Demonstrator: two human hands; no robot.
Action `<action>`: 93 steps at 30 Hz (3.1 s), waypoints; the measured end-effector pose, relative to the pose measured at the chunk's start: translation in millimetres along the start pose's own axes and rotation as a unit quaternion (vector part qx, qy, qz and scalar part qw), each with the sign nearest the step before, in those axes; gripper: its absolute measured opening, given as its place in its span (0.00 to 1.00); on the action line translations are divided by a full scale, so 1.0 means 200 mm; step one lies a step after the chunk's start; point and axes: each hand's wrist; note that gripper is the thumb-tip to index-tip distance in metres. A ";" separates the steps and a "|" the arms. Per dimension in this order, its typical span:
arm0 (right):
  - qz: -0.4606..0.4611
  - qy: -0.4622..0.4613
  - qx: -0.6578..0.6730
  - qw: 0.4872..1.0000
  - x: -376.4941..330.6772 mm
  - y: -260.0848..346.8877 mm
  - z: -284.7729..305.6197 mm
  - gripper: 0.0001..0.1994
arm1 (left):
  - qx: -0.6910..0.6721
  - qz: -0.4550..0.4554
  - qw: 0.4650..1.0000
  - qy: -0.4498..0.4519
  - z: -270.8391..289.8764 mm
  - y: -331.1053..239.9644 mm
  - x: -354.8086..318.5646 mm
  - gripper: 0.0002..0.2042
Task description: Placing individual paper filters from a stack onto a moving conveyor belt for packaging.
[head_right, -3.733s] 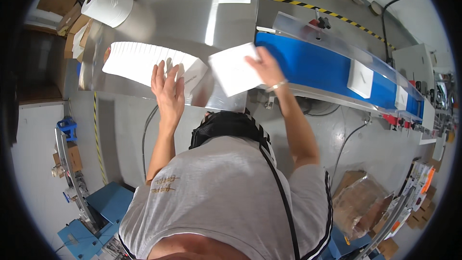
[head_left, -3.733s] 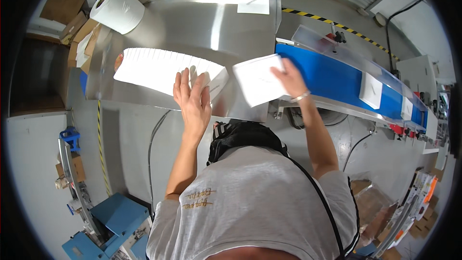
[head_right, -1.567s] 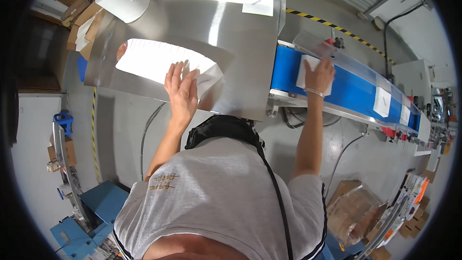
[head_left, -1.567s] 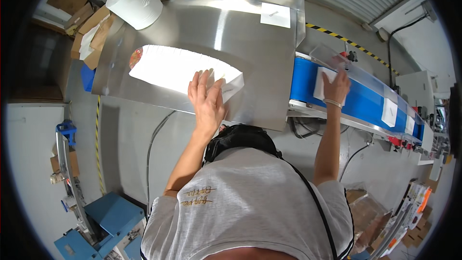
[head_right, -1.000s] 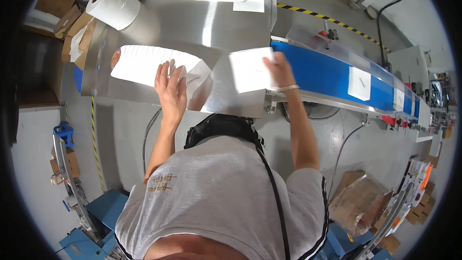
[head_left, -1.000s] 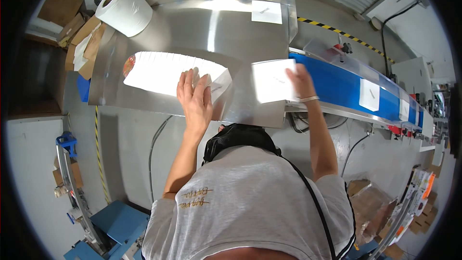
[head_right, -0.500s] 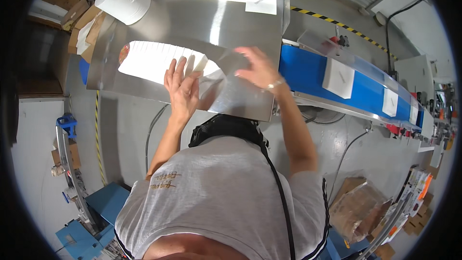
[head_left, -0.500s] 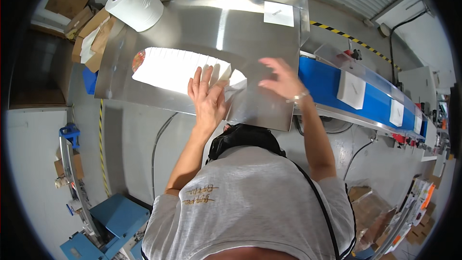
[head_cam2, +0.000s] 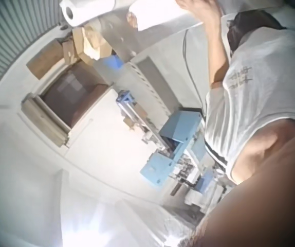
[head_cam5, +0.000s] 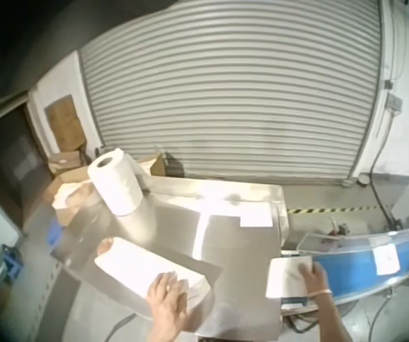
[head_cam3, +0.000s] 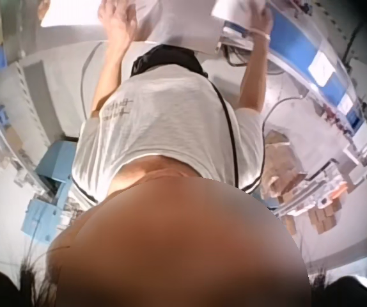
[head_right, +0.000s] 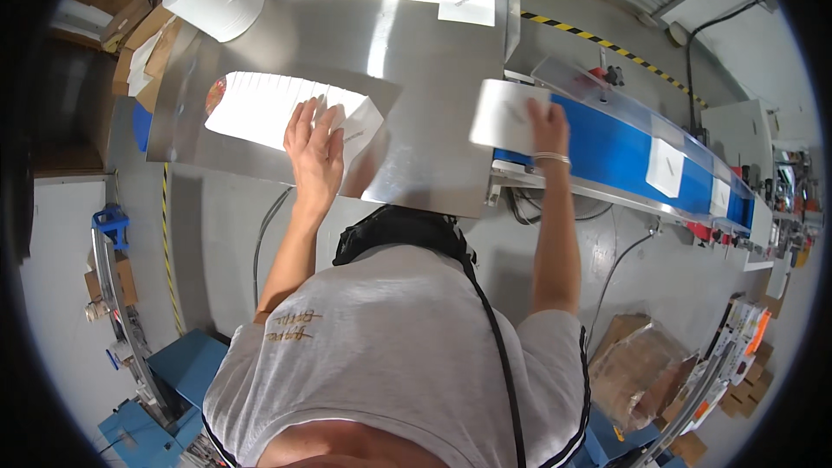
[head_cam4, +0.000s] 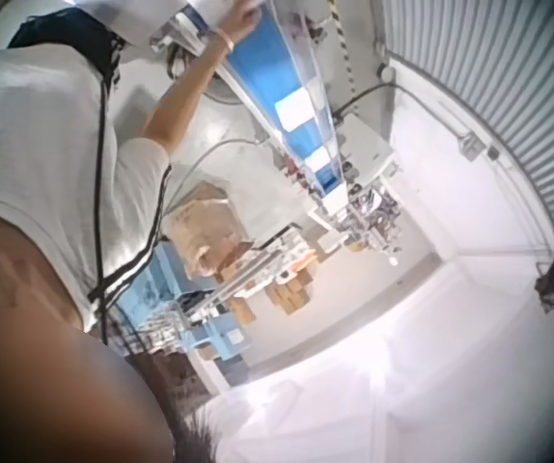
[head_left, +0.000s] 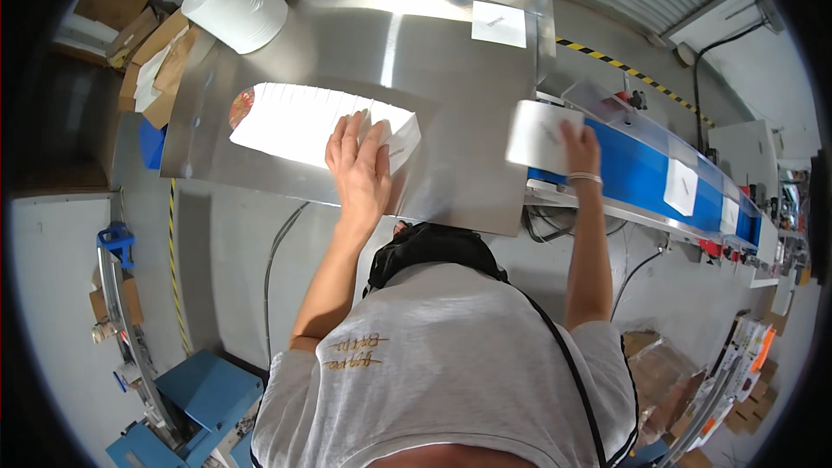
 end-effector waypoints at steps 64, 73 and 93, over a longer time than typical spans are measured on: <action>0.065 -0.127 -0.383 0.913 -0.02 0.03 0.12 0.28 | -0.020 0.029 0.999 -0.021 0.03 0.11 0.07 0.14; 0.297 0.323 0.020 0.898 -0.25 0.85 -0.40 0.24 | -0.010 0.010 1.000 0.018 0.05 0.09 0.06 0.13; 0.031 -0.136 -0.413 0.900 0.02 -0.09 0.23 0.30 | -0.015 0.017 0.999 -0.025 0.08 0.17 0.09 0.15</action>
Point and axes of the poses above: each hand's wrist, its own x-axis towards the middle knuckle, its own z-axis out of the back of the hand, y = z × x, and after that the axes turned 7 degrees about z, right-handed
